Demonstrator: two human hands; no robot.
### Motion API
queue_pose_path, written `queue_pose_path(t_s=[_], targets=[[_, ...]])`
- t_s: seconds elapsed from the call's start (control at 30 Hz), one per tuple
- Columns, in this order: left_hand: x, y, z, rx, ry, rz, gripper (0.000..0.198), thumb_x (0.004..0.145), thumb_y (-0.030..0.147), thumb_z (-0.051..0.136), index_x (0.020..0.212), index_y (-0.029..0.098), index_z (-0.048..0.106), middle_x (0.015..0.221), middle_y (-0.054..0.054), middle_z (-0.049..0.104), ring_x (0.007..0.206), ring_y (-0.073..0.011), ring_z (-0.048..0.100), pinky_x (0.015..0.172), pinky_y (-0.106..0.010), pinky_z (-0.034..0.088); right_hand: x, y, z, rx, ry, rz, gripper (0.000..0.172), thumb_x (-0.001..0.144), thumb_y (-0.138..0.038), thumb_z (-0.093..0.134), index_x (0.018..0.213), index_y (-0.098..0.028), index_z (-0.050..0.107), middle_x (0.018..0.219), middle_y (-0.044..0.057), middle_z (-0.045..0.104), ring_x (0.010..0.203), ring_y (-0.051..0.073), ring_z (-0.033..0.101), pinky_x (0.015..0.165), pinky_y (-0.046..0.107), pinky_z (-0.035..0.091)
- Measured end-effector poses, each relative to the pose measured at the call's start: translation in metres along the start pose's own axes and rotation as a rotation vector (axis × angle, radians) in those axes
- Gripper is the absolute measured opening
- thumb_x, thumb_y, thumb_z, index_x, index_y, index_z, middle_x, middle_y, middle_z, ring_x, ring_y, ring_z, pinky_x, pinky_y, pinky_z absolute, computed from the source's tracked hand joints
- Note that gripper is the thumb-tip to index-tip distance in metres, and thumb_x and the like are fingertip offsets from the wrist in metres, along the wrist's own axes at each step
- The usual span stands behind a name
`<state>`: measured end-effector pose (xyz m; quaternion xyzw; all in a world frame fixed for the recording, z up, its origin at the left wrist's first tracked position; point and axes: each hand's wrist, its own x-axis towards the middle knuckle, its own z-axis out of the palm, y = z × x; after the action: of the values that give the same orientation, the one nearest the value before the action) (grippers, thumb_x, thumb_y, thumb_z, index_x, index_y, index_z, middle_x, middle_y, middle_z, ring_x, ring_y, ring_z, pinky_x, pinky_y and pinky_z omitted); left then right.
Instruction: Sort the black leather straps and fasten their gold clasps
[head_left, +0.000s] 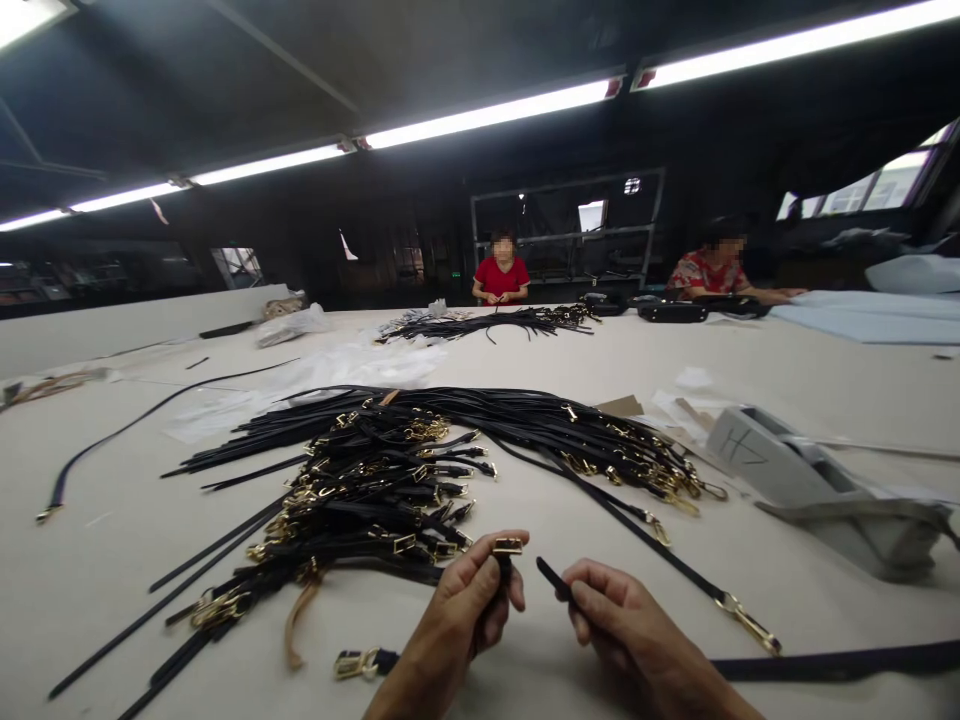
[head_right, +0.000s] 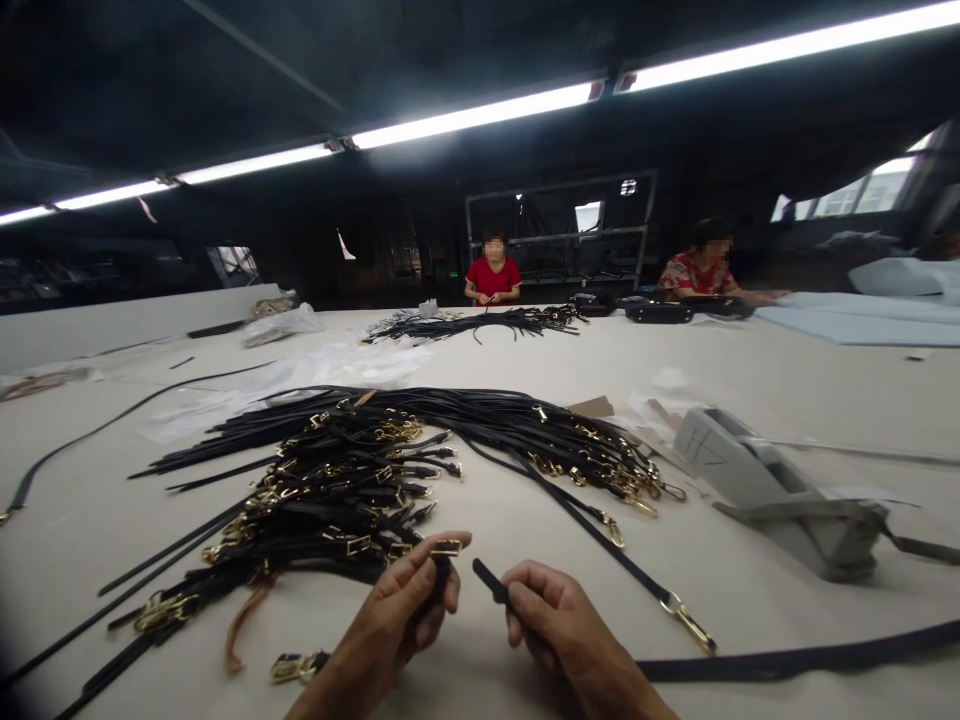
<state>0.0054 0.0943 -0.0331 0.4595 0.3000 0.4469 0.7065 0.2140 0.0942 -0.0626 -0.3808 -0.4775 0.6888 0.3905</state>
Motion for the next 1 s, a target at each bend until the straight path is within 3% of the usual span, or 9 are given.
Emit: queue_pose_path(t_s=[0.27, 0.53, 0.7, 0.87, 1.0], targets=[[0.004, -0.011, 0.004, -0.024, -0.104, 0.001, 0.041, 0.091, 0.045, 0.058, 0.12, 0.015, 0.057, 0.079, -0.007, 0.068, 0.042, -0.0031, 0.042, 0.037, -0.016, 0.021, -0.005, -0.003, 0.012, 0.081, 0.004, -0.043, 0.046, 0.079, -0.058, 0.069, 0.088, -0.015, 0.059, 0.062, -0.003, 0.059, 0.039, 0.001, 0.031, 0.04, 0.018, 0.013], [-0.001, -0.014, 0.008, -0.152, -0.184, -0.013, 0.028, 0.093, 0.04, 0.057, 0.096, 0.013, 0.054, 0.083, -0.013, 0.072, 0.049, -0.0098, 0.059, 0.042, -0.017, 0.038, -0.009, -0.006, 0.018, 0.083, -0.04, -0.071, 0.045, 0.081, -0.058, 0.067, 0.083, -0.014, 0.057, 0.066, -0.002, 0.058, 0.041, 0.001, 0.031, 0.042, 0.02, 0.012], [-0.001, -0.012, 0.008, -0.058, -0.108, 0.036, 0.03, 0.085, 0.037, 0.068, 0.097, 0.014, 0.053, 0.087, -0.007, 0.066, 0.058, -0.0081, 0.059, 0.049, -0.016, 0.042, -0.01, -0.006, 0.018, 0.086, -0.016, -0.071, 0.043, 0.082, -0.056, 0.067, 0.086, -0.014, 0.06, 0.062, -0.003, 0.057, 0.04, 0.001, 0.03, 0.041, 0.019, 0.012], [-0.003, -0.008, 0.006, 0.238, -0.006, 0.094, 0.03, 0.087, 0.042, 0.064, 0.097, 0.018, 0.051, 0.087, -0.002, 0.064, 0.046, -0.003, 0.045, 0.04, -0.016, 0.03, -0.013, -0.01, 0.018, 0.112, -0.002, -0.055, 0.04, 0.083, -0.052, 0.068, 0.09, -0.014, 0.061, 0.063, -0.002, 0.058, 0.041, 0.001, 0.03, 0.042, 0.019, 0.011], [-0.006, -0.003, 0.003, 0.45, 0.086, 0.124, 0.036, 0.089, 0.048, 0.059, 0.099, 0.014, 0.06, 0.075, -0.001, 0.061, 0.059, -0.0088, 0.051, 0.055, -0.02, 0.04, -0.013, -0.012, 0.012, 0.218, 0.047, -0.054, 0.036, 0.082, -0.048, 0.071, 0.088, -0.014, 0.06, 0.064, -0.004, 0.055, 0.042, 0.0, 0.027, 0.043, 0.019, 0.011]])
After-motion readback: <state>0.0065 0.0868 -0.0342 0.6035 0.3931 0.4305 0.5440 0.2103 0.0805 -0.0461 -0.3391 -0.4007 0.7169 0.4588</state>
